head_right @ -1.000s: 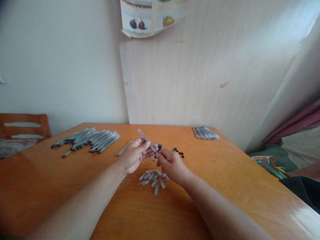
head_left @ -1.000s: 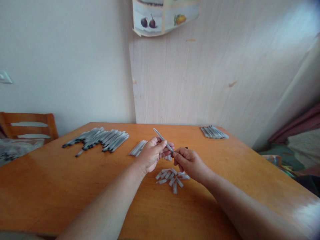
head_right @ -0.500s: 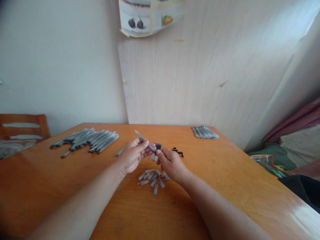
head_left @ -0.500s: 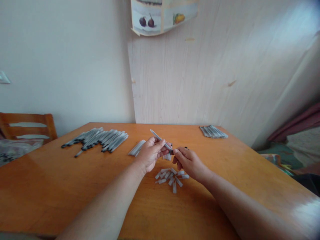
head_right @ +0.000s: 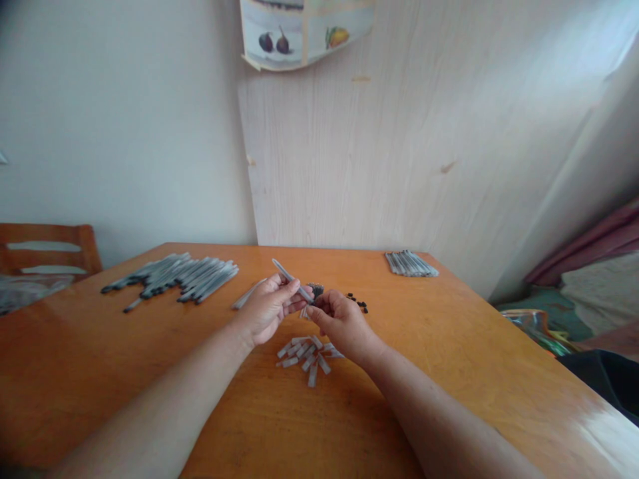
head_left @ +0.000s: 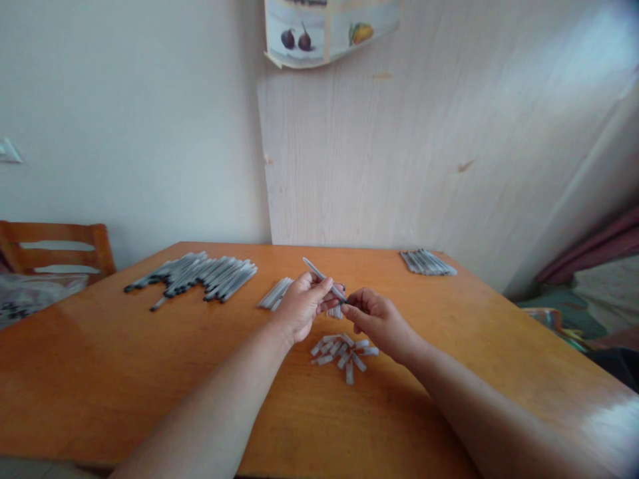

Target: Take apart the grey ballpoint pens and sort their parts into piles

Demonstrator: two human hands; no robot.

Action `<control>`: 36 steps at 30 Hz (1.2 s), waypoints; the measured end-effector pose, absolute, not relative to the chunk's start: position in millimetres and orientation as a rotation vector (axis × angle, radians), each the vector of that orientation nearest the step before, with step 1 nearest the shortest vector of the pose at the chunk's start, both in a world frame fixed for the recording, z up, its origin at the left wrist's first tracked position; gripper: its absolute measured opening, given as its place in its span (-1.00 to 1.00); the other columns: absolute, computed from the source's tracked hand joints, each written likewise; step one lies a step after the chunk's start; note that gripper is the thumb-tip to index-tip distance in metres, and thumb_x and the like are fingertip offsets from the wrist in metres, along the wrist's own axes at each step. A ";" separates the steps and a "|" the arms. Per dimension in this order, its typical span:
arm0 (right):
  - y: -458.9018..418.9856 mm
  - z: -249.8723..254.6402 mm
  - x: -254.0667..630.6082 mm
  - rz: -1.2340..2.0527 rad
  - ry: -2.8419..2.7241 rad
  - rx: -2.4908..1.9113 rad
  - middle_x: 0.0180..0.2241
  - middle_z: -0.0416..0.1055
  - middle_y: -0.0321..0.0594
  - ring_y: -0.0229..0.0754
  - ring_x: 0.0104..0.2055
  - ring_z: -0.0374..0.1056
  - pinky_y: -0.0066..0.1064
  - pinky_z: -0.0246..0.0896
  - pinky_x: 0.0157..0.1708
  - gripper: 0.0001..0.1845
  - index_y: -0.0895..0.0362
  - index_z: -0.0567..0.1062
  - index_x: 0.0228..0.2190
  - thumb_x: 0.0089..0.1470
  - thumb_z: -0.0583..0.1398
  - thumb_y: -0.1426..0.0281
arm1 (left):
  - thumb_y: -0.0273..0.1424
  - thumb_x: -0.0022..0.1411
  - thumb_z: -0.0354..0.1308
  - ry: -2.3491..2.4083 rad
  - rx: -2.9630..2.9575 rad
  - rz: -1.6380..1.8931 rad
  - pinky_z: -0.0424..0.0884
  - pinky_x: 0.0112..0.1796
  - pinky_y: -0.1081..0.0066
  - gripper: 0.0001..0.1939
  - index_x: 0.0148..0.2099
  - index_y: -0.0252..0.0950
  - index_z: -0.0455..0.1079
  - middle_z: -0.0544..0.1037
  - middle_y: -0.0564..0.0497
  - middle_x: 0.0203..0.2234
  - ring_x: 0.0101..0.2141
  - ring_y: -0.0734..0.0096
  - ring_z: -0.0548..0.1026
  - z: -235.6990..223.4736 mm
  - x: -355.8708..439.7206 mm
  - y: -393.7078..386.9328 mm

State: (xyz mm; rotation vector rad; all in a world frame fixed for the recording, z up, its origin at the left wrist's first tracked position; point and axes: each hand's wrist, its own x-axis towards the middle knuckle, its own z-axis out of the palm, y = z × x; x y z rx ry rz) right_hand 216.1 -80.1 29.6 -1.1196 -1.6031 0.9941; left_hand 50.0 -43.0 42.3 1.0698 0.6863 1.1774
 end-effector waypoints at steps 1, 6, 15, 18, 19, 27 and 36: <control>-80.9 30.1 216.3 1.016 -1.616 -1.141 -0.54 0.28 -0.38 -0.38 -0.60 0.19 -0.52 0.12 -0.60 -0.70 0.14 0.35 -0.39 0.08 0.17 0.14 | -0.35 0.18 0.24 0.684 1.069 1.178 0.45 -0.24 0.37 -0.77 -0.23 -0.33 0.26 0.59 -0.13 -0.30 -0.27 0.36 0.57 42.5 50.0 -42.9; -81.2 28.6 217.7 1.037 -1.628 -1.174 -0.53 0.34 -0.32 -0.40 -0.63 0.19 -0.51 0.10 -0.62 -0.64 0.15 0.36 -0.44 0.17 0.06 0.12 | -0.36 0.18 0.23 0.703 1.072 1.174 0.45 -0.25 0.39 -0.79 -0.23 -0.32 0.26 0.59 -0.14 -0.29 -0.27 0.36 0.57 42.9 50.2 -43.7; -80.6 29.5 215.7 1.018 -1.626 -1.185 -0.58 0.28 -0.37 -0.37 -0.61 0.19 -0.52 0.13 -0.60 -0.69 0.13 0.34 -0.41 0.10 0.15 0.13 | -0.34 0.18 0.24 0.726 1.057 1.167 0.46 -0.27 0.37 -0.77 -0.23 -0.32 0.26 0.59 -0.14 -0.30 -0.30 0.36 0.57 42.9 51.4 -45.1; -82.7 31.5 215.8 1.044 -1.646 -1.235 -0.63 0.29 -0.36 -0.38 -0.66 0.16 -0.52 0.07 -0.64 -0.62 0.14 0.35 -0.47 0.17 0.05 0.10 | -0.35 0.19 0.23 0.745 1.063 1.172 0.46 -0.28 0.39 -0.78 -0.23 -0.32 0.26 0.59 -0.14 -0.29 -0.31 0.37 0.57 43.3 51.3 -45.4; -82.6 31.2 216.1 1.038 -1.649 -1.230 -0.63 0.30 -0.35 -0.38 -0.66 0.16 -0.52 0.06 -0.64 -0.62 0.13 0.35 -0.47 0.17 0.05 0.10 | -0.34 0.19 0.23 0.754 1.069 1.171 0.46 -0.29 0.39 -0.78 -0.23 -0.32 0.26 0.59 -0.14 -0.29 -0.32 0.38 0.57 43.5 51.4 -45.6; -76.2 23.1 219.7 0.967 -1.589 -1.169 -0.52 0.31 -0.37 -0.37 -0.59 0.20 -0.51 0.13 -0.59 -0.72 0.12 0.35 -0.41 0.06 0.17 0.15 | -0.31 0.19 0.23 0.766 1.094 1.112 0.47 -0.31 0.37 -0.76 -0.21 -0.32 0.27 0.58 -0.15 -0.29 -0.35 0.35 0.58 43.1 50.7 -45.8; -79.5 27.8 218.5 1.020 -1.595 -1.207 -0.59 0.29 -0.36 -0.38 -0.62 0.16 -0.52 0.07 -0.63 -0.65 0.14 0.34 -0.46 0.11 0.13 0.11 | -0.30 0.18 0.23 0.774 1.114 1.117 0.46 -0.36 0.43 -0.77 -0.22 -0.32 0.29 0.59 -0.12 -0.31 -0.39 0.40 0.57 41.6 50.3 -45.5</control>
